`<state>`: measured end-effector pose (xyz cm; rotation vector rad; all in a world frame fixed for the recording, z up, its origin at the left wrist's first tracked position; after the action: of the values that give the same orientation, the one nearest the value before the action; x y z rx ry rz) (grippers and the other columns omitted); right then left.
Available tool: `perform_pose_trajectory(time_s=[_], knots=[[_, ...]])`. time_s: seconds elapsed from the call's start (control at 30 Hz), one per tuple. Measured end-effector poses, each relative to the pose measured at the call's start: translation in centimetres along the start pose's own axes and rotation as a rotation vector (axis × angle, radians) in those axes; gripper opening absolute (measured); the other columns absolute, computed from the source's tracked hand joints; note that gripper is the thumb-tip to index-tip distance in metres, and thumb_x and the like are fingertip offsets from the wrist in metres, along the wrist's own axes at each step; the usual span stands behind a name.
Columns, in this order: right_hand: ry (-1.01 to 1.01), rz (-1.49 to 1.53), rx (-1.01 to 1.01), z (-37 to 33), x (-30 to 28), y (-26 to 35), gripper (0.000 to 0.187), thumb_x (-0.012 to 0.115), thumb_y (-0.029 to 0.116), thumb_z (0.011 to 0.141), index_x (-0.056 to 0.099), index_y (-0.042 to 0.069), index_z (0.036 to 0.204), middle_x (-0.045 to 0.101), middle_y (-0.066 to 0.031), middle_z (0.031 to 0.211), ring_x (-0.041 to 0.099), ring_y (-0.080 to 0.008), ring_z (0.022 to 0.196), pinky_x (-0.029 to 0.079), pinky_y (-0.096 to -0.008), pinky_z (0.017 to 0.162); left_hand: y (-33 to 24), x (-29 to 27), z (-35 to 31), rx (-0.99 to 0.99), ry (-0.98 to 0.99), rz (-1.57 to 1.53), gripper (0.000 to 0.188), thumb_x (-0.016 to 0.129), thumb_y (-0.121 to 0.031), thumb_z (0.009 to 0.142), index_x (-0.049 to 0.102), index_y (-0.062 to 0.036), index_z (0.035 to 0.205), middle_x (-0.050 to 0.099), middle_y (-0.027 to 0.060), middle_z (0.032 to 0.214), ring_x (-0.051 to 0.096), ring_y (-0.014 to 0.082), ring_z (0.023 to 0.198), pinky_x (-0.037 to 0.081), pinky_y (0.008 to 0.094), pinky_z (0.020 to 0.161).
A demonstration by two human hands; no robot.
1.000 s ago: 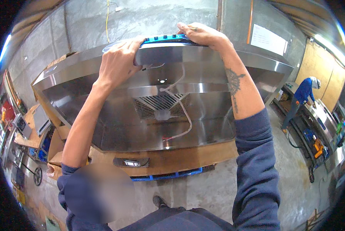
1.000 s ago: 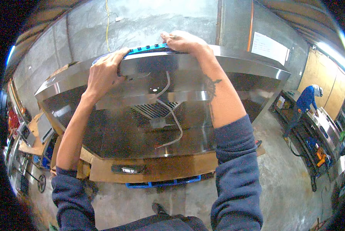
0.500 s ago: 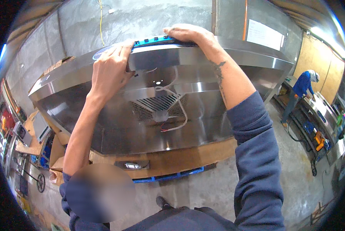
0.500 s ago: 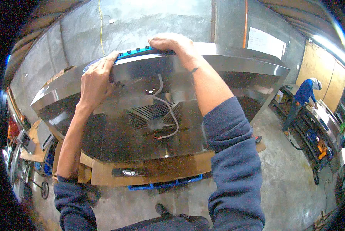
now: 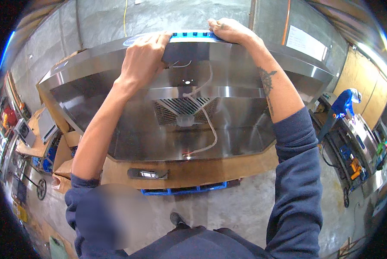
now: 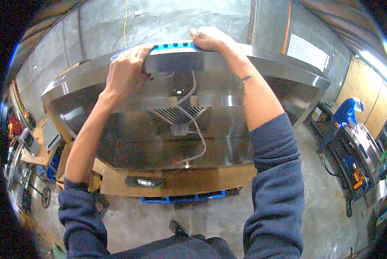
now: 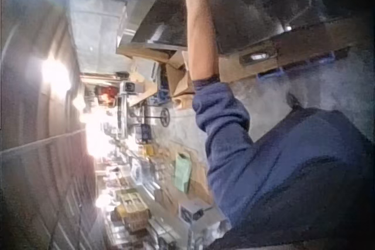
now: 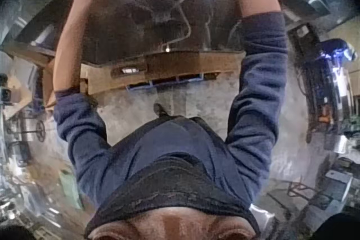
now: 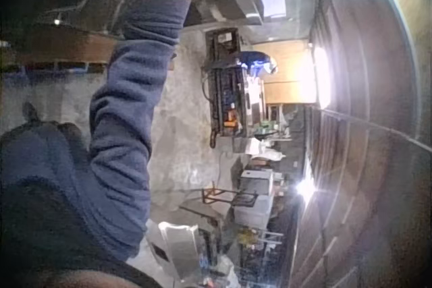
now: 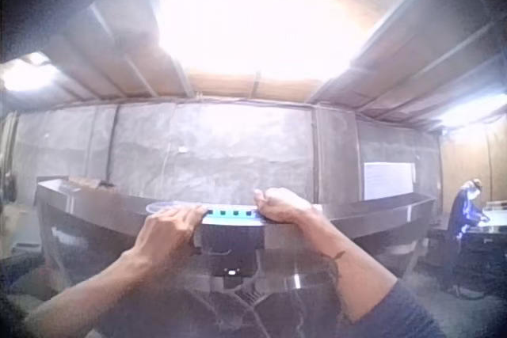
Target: The person installs a stainless steel range hood by positioning the unit, routing and connecting internal wires, and securing a control panel. They also retrieve small hardware from a storage bin and place it on the work surface.
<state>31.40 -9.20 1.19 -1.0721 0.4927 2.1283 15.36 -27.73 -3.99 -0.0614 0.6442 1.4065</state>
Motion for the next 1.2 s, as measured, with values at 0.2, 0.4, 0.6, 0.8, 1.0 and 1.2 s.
perform_pose_trajectory(time_s=[0.2,0.4,0.6,0.8,1.0,1.2], knots=[[-0.032,-0.094,0.060,1.9,1.8,0.7,0.062,0.035,0.049,0.107,0.072,-0.001,0.105,0.071,-0.0300,0.110,0.066,-0.0483,0.106,0.050,-0.0515,0.095,3.0,4.7,1.3,-0.045,0.027,-0.013,0.067,0.087,-0.009,0.071,0.059,-0.0088,0.132,0.072,0.0186,0.117,0.071,0.0388,0.107,0.058,0.0460,0.091],[0.041,-0.023,0.135,7.3,4.5,-3.3,0.056,0.041,0.050,0.103,0.074,0.005,0.111,0.070,-0.0288,0.120,0.066,-0.0464,0.111,0.049,-0.0509,0.097,5.9,9.8,4.6,-0.035,0.078,0.014,0.055,0.087,-0.011,0.072,0.062,-0.0064,0.121,0.073,0.0176,0.100,0.073,0.0380,0.095,0.060,0.0473,0.082],[0.094,-0.075,0.096,10.1,6.4,-6.4,0.050,0.048,0.046,0.102,0.073,0.006,0.117,0.072,-0.0245,0.116,0.068,-0.0423,0.110,0.052,-0.0482,0.094,6.7,12.9,6.0,0.092,-0.150,0.114,0.033,0.079,-0.012,0.078,0.063,-0.0039,0.106,0.072,0.0180,0.092,0.074,0.0350,0.089,0.061,0.0444,0.076],[-0.540,-0.670,-0.663,4.4,5.4,-1.4,0.021,0.051,0.008,0.102,0.067,-0.002,0.110,0.069,-0.0204,0.102,0.068,-0.0367,0.095,0.056,-0.0409,0.084,7.2,14.9,5.8,0.127,0.007,0.191,0.016,0.069,-0.003,0.082,0.059,0.0016,0.095,0.069,0.0165,0.085,0.070,0.0293,0.076,0.060,0.0402,0.068],[-0.580,-0.001,-0.393,-14.0,15.6,5.7,0.023,0.066,0.008,0.090,0.066,0.004,0.113,0.067,-0.0166,0.092,0.063,-0.0380,0.083,0.051,-0.0491,0.079,7.8,10.8,5.4,0.218,-0.171,0.105,0.026,0.077,-0.005,0.078,0.060,0.0006,0.096,0.069,0.0161,0.086,0.071,0.0307,0.082,0.061,0.0411,0.076],[-0.015,-0.051,-0.227,-20.7,32.3,4.8,0.037,0.062,0.022,0.100,0.061,0.001,0.131,0.070,-0.0171,0.113,0.064,-0.0351,0.104,0.048,-0.0496,0.096,6.5,13.1,3.6,0.412,-0.530,-0.011,0.030,0.076,-0.011,0.081,0.064,0.0007,0.106,0.070,0.0208,0.094,0.072,0.0371,0.087,0.059,0.0449,0.080]])
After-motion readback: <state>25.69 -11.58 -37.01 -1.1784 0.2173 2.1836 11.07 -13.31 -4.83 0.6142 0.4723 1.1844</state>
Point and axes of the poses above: each hand's wrist, its own z-axis towards the middle knuckle, its own x-axis out of the palm, y = z × x, the point moved 10 cm from there along z, towards the middle knuckle
